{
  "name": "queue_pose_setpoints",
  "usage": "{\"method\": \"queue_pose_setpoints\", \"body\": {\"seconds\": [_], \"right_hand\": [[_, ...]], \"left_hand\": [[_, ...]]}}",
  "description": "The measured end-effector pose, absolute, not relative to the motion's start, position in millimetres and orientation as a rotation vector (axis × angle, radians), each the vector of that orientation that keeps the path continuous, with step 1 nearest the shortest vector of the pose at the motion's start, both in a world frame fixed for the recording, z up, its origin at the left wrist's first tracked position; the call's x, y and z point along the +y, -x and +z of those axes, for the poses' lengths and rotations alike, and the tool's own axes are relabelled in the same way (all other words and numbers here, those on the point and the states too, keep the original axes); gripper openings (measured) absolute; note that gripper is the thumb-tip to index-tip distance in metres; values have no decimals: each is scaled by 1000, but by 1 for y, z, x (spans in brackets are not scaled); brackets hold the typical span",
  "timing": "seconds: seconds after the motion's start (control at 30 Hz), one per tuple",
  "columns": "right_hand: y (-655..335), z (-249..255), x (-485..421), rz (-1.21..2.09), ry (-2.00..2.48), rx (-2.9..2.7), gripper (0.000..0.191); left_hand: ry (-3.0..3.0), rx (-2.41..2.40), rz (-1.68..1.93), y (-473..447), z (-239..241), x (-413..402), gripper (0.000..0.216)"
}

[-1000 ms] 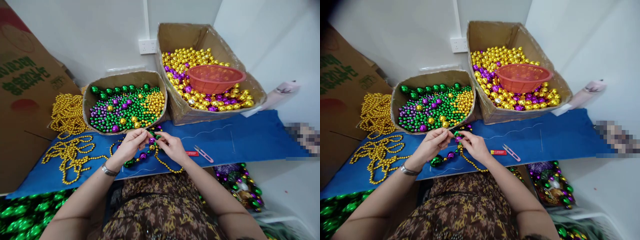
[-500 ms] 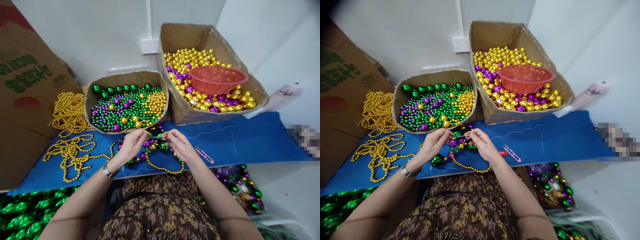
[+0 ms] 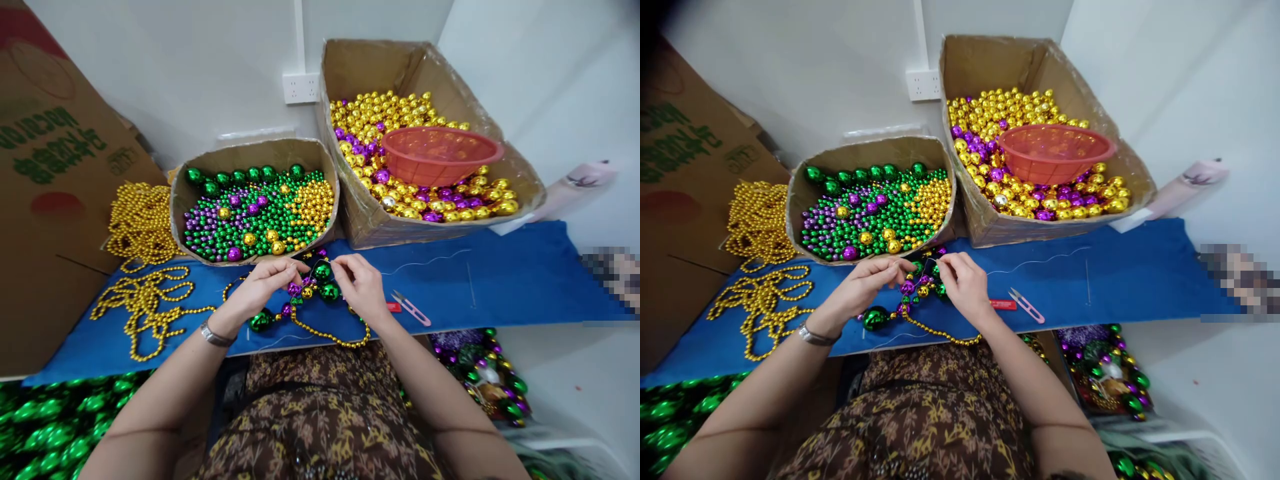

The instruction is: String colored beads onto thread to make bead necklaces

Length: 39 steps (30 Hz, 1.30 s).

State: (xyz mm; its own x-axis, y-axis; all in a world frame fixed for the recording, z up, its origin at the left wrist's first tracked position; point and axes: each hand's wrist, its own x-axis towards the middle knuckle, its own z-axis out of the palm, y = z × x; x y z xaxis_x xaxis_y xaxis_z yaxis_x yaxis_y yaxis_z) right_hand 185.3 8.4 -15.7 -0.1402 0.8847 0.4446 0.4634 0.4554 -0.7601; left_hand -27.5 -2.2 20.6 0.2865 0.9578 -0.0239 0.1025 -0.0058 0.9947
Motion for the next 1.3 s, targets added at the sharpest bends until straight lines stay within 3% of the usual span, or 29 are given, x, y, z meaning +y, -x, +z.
{"method": "queue_pose_setpoints", "body": {"seconds": [0.5,0.6,0.73,0.83,0.93,1.03,1.17,1.3], "right_hand": [[-185,-2,14,629,1040,-1781,19],[-186,-15,8,846,1057,-1754,20],[-166,-35,-4,1431,935,-1516,20],[-143,-47,-10,1692,836,-1294,34],[-127,-53,-9,1602,854,-1327,42],[-124,-52,-4,1324,956,-1556,25],[-131,-48,2,959,1011,-1732,23],[-147,-43,2,872,1018,-1726,18]], "left_hand": [[-1506,1009,839,27,28,5,27],[-1605,1118,843,29,34,5,24],[-1703,1213,872,30,32,6,23],[-1667,1215,893,28,29,5,24],[-1623,1165,898,24,29,2,25],[-1585,1105,889,21,30,-2,27],[-1491,1089,923,22,26,-5,30],[-1413,1095,937,28,20,-3,28]]}}
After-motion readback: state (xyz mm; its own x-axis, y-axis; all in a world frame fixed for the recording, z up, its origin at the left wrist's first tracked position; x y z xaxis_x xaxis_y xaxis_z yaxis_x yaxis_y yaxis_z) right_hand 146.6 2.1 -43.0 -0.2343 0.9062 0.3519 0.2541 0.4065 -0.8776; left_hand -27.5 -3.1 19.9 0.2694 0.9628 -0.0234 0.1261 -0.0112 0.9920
